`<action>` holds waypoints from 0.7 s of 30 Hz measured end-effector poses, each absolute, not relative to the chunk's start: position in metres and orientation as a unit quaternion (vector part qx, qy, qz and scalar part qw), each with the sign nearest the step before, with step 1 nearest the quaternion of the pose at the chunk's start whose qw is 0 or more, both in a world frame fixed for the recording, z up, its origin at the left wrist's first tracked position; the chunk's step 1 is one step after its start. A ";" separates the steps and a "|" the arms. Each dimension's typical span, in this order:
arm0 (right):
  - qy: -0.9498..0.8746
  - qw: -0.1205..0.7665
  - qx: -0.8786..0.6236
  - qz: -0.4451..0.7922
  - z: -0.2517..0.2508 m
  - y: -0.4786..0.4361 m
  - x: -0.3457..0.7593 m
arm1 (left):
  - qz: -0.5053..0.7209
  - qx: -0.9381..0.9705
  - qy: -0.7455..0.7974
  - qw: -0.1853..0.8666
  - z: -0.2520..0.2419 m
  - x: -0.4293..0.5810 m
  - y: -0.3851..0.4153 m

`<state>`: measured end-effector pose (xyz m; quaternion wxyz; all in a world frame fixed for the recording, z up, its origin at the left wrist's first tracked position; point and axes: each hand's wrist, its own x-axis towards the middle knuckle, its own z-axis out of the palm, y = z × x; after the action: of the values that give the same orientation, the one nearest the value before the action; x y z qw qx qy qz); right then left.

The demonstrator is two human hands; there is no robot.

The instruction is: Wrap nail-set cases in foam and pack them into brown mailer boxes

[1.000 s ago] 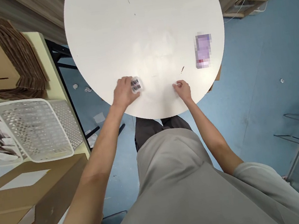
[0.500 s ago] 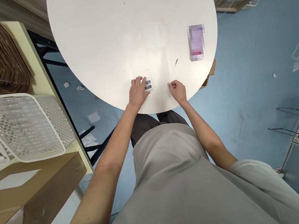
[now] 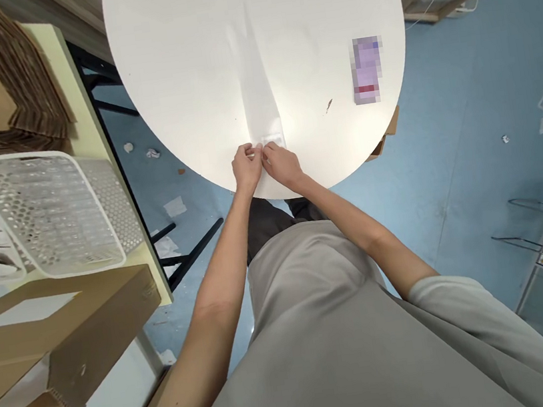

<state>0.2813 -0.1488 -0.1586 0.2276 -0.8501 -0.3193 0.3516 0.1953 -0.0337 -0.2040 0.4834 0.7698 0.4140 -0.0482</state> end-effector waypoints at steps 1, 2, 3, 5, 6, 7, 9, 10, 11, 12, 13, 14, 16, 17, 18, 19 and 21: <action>-0.309 0.240 -0.848 0.358 -0.162 -0.148 0.281 | -0.058 0.763 0.436 0.473 -0.204 0.198 -0.036; -0.303 0.249 -0.845 0.362 -0.164 -0.148 0.282 | -0.062 0.755 0.459 0.464 -0.203 0.200 -0.037; -0.302 0.255 -0.842 0.367 -0.165 -0.148 0.282 | -0.063 0.746 0.479 0.459 -0.202 0.203 -0.039; -0.312 0.251 -0.836 0.374 -0.165 -0.153 0.285 | -0.057 0.739 0.490 0.459 -0.202 0.208 -0.041; -0.315 0.247 -0.837 0.374 -0.165 -0.156 0.288 | -0.054 0.738 0.492 0.459 -0.202 0.210 -0.042; -0.310 0.245 -0.842 0.368 -0.165 -0.161 0.291 | -0.052 0.737 0.494 0.459 -0.202 0.211 -0.042; -0.274 0.254 -0.863 0.341 -0.167 -0.171 0.300 | -0.050 0.734 0.499 0.459 -0.204 0.212 -0.041; -0.246 0.263 -0.874 0.325 -0.168 -0.176 0.305 | -0.050 0.731 0.502 0.460 -0.204 0.212 -0.041; -0.217 0.269 -0.884 0.315 -0.171 -0.181 0.310 | -0.050 0.728 0.505 0.461 -0.205 0.212 -0.041; -0.190 0.273 -0.890 0.313 -0.173 -0.184 0.314 | -0.050 0.725 0.508 0.463 -0.206 0.213 -0.041; -0.167 0.272 -0.893 0.318 -0.176 -0.186 0.318 | -0.049 0.722 0.510 0.464 -0.206 0.214 -0.041; -0.148 0.270 -0.894 0.327 -0.178 -0.186 0.320 | -0.048 0.721 0.512 0.463 -0.206 0.215 -0.041; -0.122 0.267 -0.893 0.341 -0.182 -0.184 0.321 | -0.040 0.724 0.517 0.455 -0.205 0.218 -0.043; -0.111 0.270 -0.893 0.344 -0.184 -0.182 0.321 | -0.037 0.727 0.518 0.449 -0.205 0.219 -0.044; -0.100 0.276 -0.892 0.344 -0.186 -0.179 0.319 | -0.034 0.730 0.519 0.443 -0.205 0.219 -0.045; -0.090 0.283 -0.891 0.343 -0.188 -0.176 0.318 | -0.035 0.734 0.518 0.437 -0.205 0.220 -0.046; -0.070 0.301 -0.888 0.341 -0.191 -0.173 0.315 | -0.042 0.744 0.514 0.426 -0.205 0.219 -0.047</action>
<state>0.3150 -0.1727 -0.1914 0.3013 -0.8877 -0.0703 0.3410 0.2190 -0.0473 -0.2051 0.4255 0.7439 0.5136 -0.0416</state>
